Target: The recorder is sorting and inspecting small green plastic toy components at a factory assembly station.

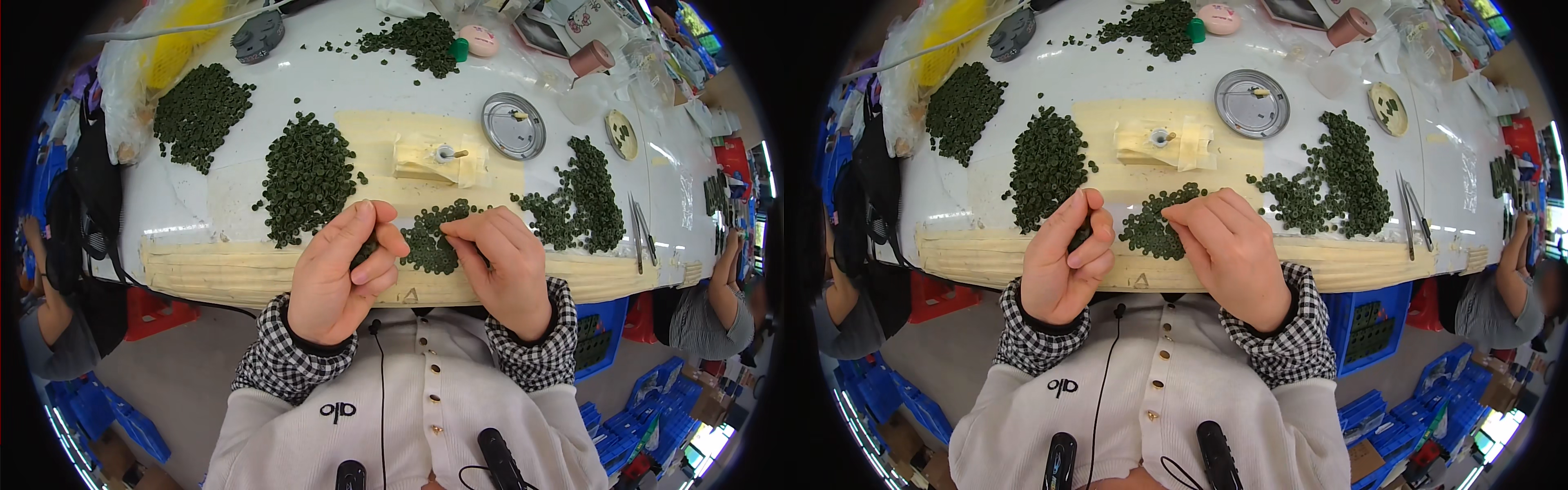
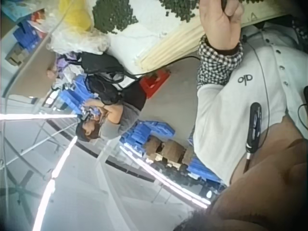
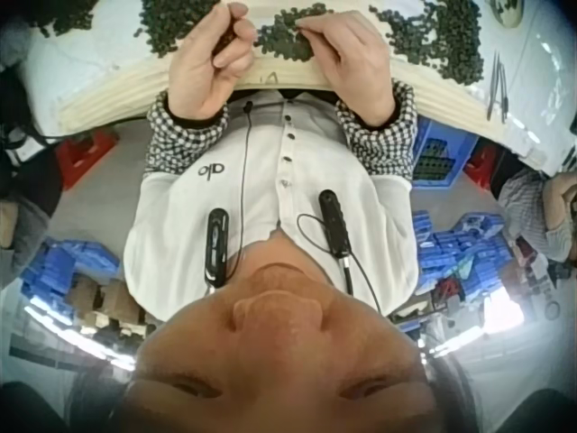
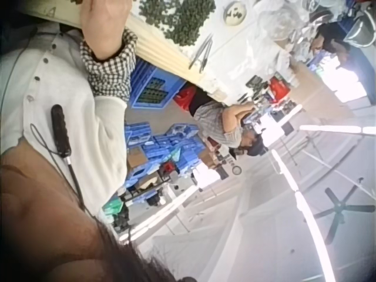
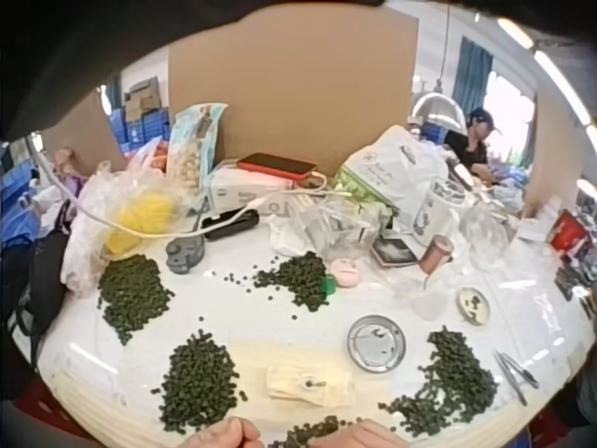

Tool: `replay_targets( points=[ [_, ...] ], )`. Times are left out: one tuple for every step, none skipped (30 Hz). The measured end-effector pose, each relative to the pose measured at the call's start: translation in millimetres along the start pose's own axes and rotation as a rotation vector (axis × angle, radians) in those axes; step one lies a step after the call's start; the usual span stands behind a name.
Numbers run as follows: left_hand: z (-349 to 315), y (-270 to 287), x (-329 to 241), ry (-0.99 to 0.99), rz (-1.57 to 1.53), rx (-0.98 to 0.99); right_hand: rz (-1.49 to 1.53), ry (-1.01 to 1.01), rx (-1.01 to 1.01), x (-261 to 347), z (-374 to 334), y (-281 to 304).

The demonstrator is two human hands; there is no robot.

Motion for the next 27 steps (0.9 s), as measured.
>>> replay_targets(
  points=[
    [0.1,0.4,1.1,0.002,-0.009,0.015,0.015,0.002,-0.007,-0.5,-0.2,0.3],
    [0.6,0.6,1.7,0.006,-0.011,0.011,0.028,0.003,-0.015,-1.0,-0.7,0.6],
    [1.1,0.6,2.2,0.011,-0.014,0.008,0.034,-0.011,-0.021,-1.6,-1.2,0.9],
    [1.6,0.3,2.6,0.015,-0.016,0.004,0.040,-0.026,-0.028,-2.0,-1.8,1.3],
    [2.2,-1.9,2.6,0.016,0.009,-0.027,0.048,-0.039,-0.033,-2.4,-2.4,1.0],
    [3.0,-6.8,2.3,0.018,0.035,-0.058,0.063,-0.062,-0.032,-2.3,-2.8,0.8],
    [3.5,-8.9,2.1,0.020,0.061,-0.089,0.078,-0.085,-0.032,-1.7,-3.1,0.6],
    [3.5,-9.2,2.0,0.025,0.069,-0.076,0.093,-0.107,-0.032,-1.4,-3.2,0.9],
    [3.4,-9.2,1.8,0.031,0.078,-0.063,0.089,-0.109,-0.023,-1.3,-3.1,1.0],
    [3.3,-9.3,1.9,0.036,0.086,-0.050,0.086,-0.111,-0.015,-1.6,-2.8,1.1],
    [3.2,-9.0,2.7,0.030,0.092,-0.060,0.081,-0.113,-0.007,-2.0,-2.5,1.1],
    [3.0,-8.9,4.0,0.024,0.098,-0.069,0.071,-0.085,-0.021,-2.3,-2.1,1.1],
    [2.9,-8.5,4.8,0.019,0.104,-0.078,0.062,-0.058,-0.036,-3.4,-1.5,0.6],
    [2.8,-8.0,4.9,0.025,0.103,-0.067,0.053,-0.029,-0.050,-3.7,-1.0,0.1],
    [2.5,-7.2,4.7,0.031,0.102,-0.056,0.040,-0.006,-0.042,-3.4,-0.7,0.2],
    [2.3,-6.1,4.6,0.038,0.101,-0.045,0.028,0.017,-0.035,-3.0,-0.5,1.0],
    [2.6,-4.9,4.8,0.036,0.086,-0.026,0.013,0.039,-0.029,-1.6,-0.1,2.4],
    [3.1,-2.8,5.5,0.035,0.071,-0.008,0.004,0.043,-0.039,0.4,0.6,4.7],
    [3.5,-2.3,5.7,0.034,0.056,0.011,-0.005,0.046,-0.050,3.1,1.5,7.4],
    [3.8,-3.0,5.7,0.039,0.042,0.021,-0.013,0.051,-0.059,4.4,1.9,8.9],
    [4.3,-3.9,5.9,0.043,0.027,0.030,0.008,0.043,-0.064,3.5,1.3,9.0],
    [4.5,-4.9,6.3,0.048,0.013,0.040,0.029,0.034,-0.070,2.0,0.4,8.9],
    [4.9,-4.7,7.0,0.049,0.024,0.027,0.050,0.026,-0.075,0.7,-0.1,8.5],
    [5.3,-4.6,8.0,0.050,0.035,0.014,0.086,-0.025,-0.072,0.4,-1.2,8.2],
    [5.6,-4.3,8.5,0.051,0.047,0.001,0.121,-0.075,-0.069,1.2,-3.2,7.7],
    [5.6,-4.9,8.6,0.055,0.054,0.002,0.157,-0.127,-0.066,1.1,-4.5,7.7],
    [5.6,-5.6,8.6,0.059,0.062,0.003,0.170,-0.126,-0.067,0.9,-4.5,7.7]
  ],
)
Point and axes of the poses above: each hand's wrist, its own z-axis towards the middle knuckle, its own y-axis out of the back of the hand, x = y × z, the point moved 3 cm from there along z, towards the middle knuckle, and after that the axes turned 5 degrees about -y, right-handed, at the moved point
